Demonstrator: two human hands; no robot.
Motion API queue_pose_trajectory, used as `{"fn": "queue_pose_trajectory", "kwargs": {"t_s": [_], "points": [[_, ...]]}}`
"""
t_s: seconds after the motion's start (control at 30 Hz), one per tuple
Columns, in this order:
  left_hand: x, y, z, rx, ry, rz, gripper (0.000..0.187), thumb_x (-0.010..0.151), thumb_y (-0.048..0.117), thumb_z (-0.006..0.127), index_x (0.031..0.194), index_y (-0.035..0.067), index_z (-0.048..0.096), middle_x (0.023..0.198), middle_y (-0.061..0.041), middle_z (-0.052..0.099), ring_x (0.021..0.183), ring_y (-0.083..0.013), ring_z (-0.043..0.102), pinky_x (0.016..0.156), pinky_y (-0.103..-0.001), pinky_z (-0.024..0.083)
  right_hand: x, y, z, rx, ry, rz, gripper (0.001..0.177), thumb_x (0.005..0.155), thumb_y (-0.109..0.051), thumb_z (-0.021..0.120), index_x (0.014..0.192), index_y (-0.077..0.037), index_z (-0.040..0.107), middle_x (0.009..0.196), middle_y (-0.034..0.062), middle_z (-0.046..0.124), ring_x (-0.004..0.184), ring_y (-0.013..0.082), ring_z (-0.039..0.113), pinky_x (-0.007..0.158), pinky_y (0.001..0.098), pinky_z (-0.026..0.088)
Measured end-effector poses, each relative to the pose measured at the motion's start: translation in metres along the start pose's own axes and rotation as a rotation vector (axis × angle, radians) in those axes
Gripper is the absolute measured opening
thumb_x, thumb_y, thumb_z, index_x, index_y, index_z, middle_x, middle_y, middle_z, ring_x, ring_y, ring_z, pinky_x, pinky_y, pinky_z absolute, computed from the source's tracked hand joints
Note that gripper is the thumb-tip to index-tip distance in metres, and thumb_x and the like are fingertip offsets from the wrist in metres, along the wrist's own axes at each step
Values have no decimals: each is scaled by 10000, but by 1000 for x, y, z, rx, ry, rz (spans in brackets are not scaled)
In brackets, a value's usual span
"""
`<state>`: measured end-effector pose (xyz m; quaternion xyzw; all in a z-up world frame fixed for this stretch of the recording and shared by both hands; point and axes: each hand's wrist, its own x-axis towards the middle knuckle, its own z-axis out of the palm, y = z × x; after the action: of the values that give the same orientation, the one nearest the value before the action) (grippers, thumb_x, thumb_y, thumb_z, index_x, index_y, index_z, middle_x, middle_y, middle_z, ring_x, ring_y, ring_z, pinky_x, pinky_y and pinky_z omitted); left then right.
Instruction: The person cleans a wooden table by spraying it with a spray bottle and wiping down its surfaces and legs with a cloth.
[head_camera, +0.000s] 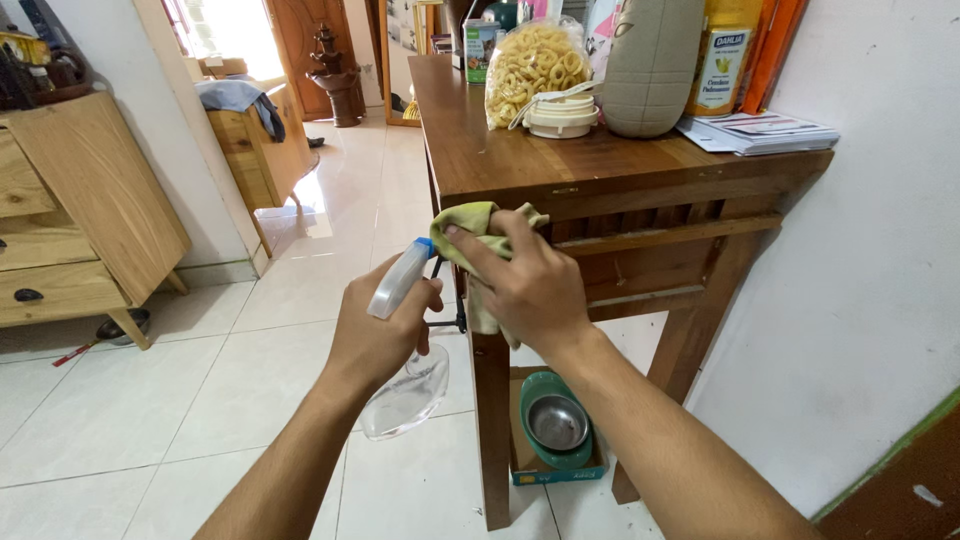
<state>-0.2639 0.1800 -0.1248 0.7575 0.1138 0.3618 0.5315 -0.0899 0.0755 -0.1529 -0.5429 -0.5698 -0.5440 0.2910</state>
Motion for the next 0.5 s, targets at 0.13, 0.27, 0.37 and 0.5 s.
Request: {"fn": "queue_pose_trajectory", "kwargs": {"t_s": [0.13,0.27,0.37,0.5], "points": [[5,11,1,-4,-21,48,341,879,161,586,1180,58,709,683,-46,642,418,-113,552,401,-292,451,-10,26,9,-86,32,18,356,876,-201,866,1212,-187,750,1077,111,621,789,239,730,615,251,636],[3,13,6,184,-68,83,231,916,200,618,963,-2,719,622,-54,632,433,-110,585,414,-291,480,-42,44,3,-95,156,499,194,954,-125,822,1125,-179,749,1159,123,625,885,225,742,601,221,586],[1,15,11,188,-79,111,252,904,210,616,1044,20,705,592,-48,632,413,-110,593,425,-290,493,-35,24,7,-60,230,464,270,903,-103,811,1165,-144,763,1114,125,610,849,232,698,621,240,593],[6,13,20,142,-52,83,303,891,214,619,1056,-22,714,649,-67,679,455,-169,615,452,-343,512,-7,5,2,-35,95,110,350,857,-200,873,1190,-146,775,1081,65,620,848,200,718,718,262,658]]}}
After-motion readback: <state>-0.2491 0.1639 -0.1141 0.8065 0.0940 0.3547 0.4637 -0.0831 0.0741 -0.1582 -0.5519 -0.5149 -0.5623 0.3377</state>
